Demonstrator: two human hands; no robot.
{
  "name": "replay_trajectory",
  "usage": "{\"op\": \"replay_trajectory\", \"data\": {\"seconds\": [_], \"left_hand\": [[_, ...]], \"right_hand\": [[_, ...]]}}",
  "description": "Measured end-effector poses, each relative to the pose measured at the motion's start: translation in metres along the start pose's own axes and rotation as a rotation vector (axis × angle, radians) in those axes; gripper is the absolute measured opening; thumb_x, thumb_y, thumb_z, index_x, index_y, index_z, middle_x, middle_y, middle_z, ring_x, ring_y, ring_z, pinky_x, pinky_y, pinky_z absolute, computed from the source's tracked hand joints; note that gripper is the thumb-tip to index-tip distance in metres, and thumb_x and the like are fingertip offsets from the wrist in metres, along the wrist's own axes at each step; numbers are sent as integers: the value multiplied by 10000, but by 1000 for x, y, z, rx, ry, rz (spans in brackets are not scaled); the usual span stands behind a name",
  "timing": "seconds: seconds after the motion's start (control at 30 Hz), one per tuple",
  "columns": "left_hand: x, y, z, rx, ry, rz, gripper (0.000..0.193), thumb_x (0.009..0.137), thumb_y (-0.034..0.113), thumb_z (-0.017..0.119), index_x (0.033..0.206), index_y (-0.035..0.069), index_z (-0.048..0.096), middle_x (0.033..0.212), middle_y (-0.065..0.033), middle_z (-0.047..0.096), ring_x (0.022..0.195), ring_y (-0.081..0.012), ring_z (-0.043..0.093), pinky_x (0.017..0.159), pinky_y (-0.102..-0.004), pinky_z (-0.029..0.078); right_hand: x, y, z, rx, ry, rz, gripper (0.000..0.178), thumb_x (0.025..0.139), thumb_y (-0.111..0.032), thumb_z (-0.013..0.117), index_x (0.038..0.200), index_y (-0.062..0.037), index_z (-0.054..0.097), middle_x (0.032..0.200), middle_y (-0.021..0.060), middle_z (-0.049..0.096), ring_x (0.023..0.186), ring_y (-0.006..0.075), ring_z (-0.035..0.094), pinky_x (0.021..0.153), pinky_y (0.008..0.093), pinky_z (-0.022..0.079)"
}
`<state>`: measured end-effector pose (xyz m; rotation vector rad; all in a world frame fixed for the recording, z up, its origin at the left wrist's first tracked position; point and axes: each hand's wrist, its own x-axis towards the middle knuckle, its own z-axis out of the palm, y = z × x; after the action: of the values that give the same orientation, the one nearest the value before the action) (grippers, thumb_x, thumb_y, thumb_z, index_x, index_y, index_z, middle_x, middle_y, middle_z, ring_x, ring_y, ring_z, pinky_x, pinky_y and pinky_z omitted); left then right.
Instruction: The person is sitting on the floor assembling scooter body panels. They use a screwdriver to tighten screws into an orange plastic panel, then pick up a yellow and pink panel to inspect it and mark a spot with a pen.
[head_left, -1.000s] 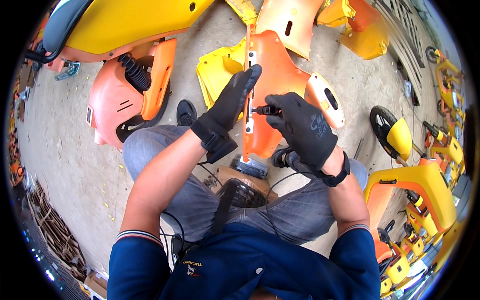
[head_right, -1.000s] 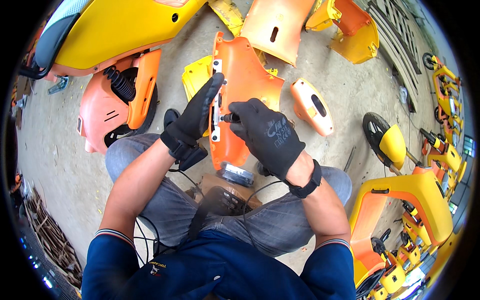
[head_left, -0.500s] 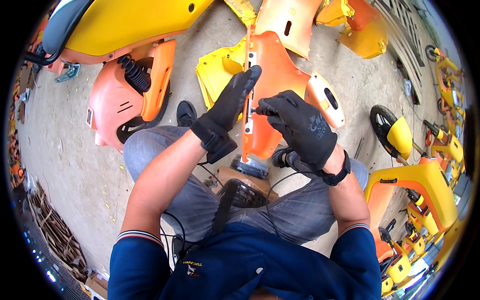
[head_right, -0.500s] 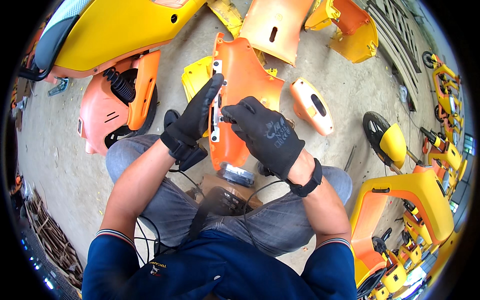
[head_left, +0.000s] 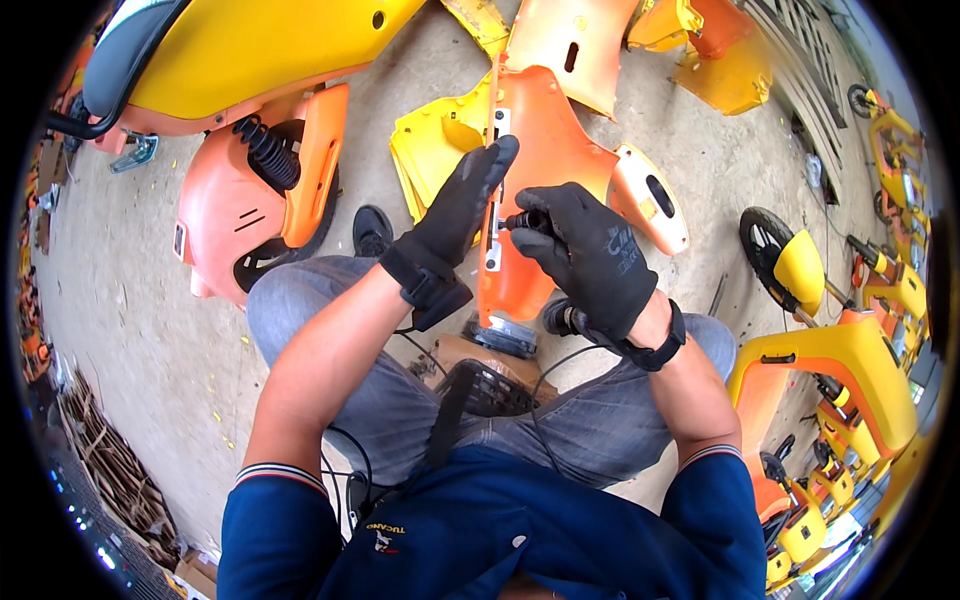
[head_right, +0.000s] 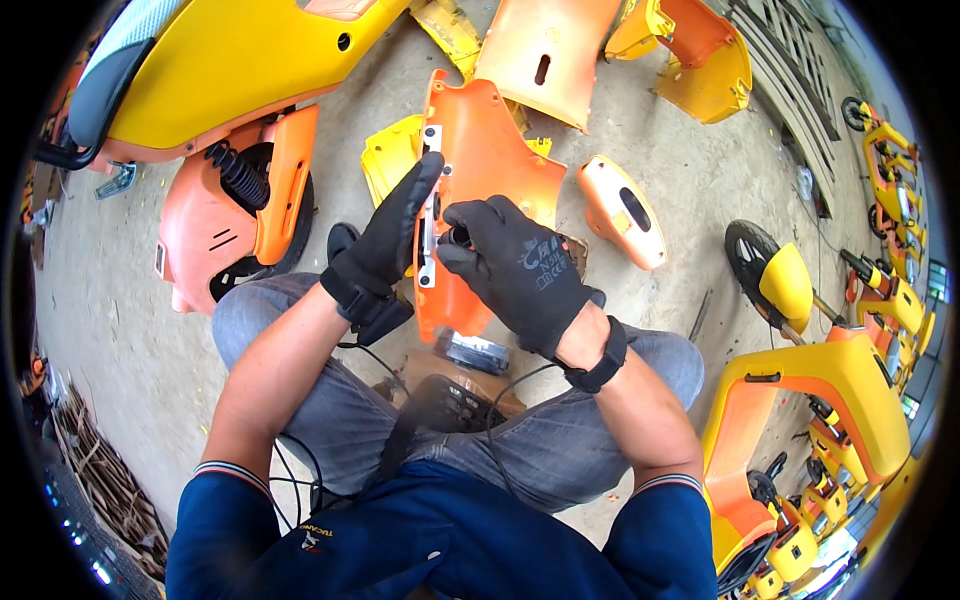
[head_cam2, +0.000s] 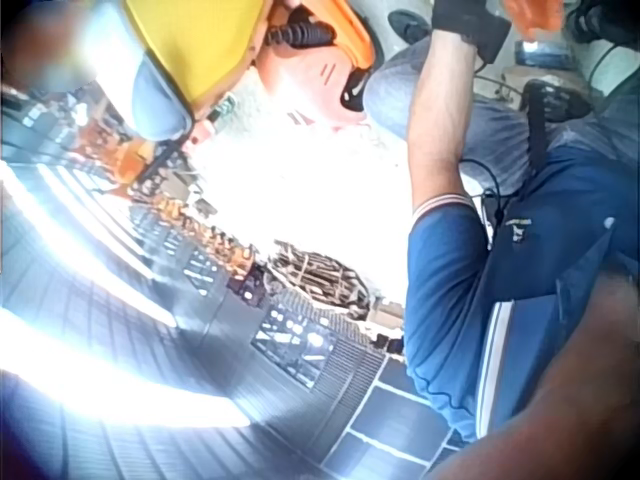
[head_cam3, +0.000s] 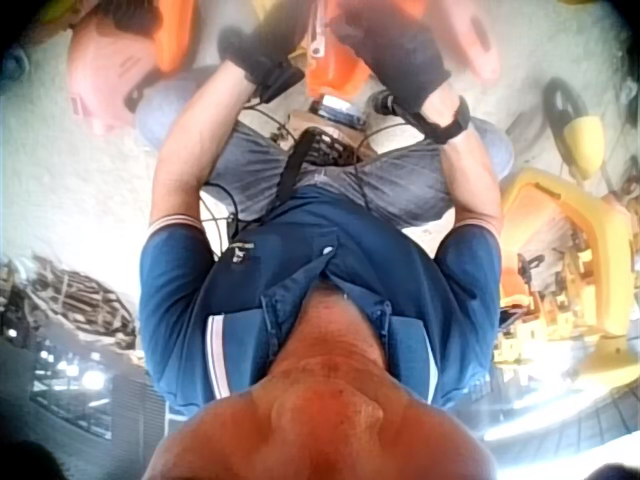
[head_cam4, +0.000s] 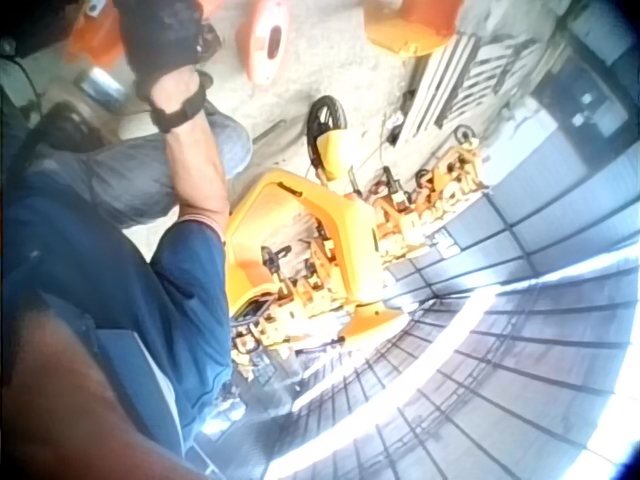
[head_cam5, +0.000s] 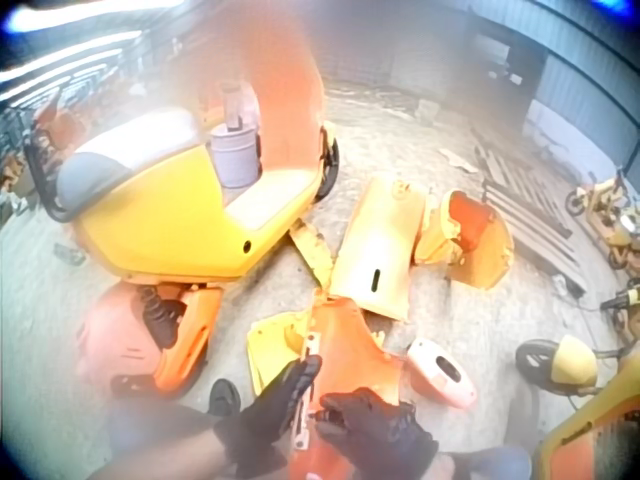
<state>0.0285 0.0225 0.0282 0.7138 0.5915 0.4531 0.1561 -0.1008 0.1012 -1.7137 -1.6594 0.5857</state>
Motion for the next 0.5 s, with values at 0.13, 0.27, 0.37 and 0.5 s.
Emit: {"op": "replay_trajectory", "data": {"seconds": [0.13, 0.27, 0.37, 0.5], "left_hand": [[4, 1, -3, -96, -78, 33, 446, 1028, 385, 520, 1338, 64, 503, 1189, -33, 603, 1057, -108, 594, 932, -286, 491], [-4, 12, 10, -193, -110, -28, 482, 1040, 398, 486, 1368, 45, 488, 1228, -41, 604, 1083, -101, 595, 961, -285, 495], [-1, 8, 4, -241, -154, -118, 486, 1036, 407, 491, 1366, 50, 492, 1222, -42, 612, 1060, -101, 609, 943, -289, 515], [1, 3, 1, -203, -145, -135, 472, 1034, 411, 494, 1348, 59, 504, 1193, -34, 620, 1040, -92, 612, 921, -277, 518]], "right_hand": [[0, 0, -11, 46, -22, -9, 272, 864, -109, 705, 1105, -38, 601, 951, 140, 640, 802, 327, 656, 688, 395, 518], [6, 0, -29, 146, 125, 79, 319, 851, -35, 698, 1157, -15, 612, 992, 126, 650, 860, 240, 694, 724, 336, 540], [9, -2, -32, 117, 246, 94, 337, 847, 15, 680, 1176, 3, 607, 1026, 137, 657, 899, 212, 708, 783, 319, 556], [9, 5, -28, 83, 252, -17, 371, 854, 14, 696, 1217, -15, 623, 1070, 120, 668, 888, 192, 678, 780, 299, 546]]}}
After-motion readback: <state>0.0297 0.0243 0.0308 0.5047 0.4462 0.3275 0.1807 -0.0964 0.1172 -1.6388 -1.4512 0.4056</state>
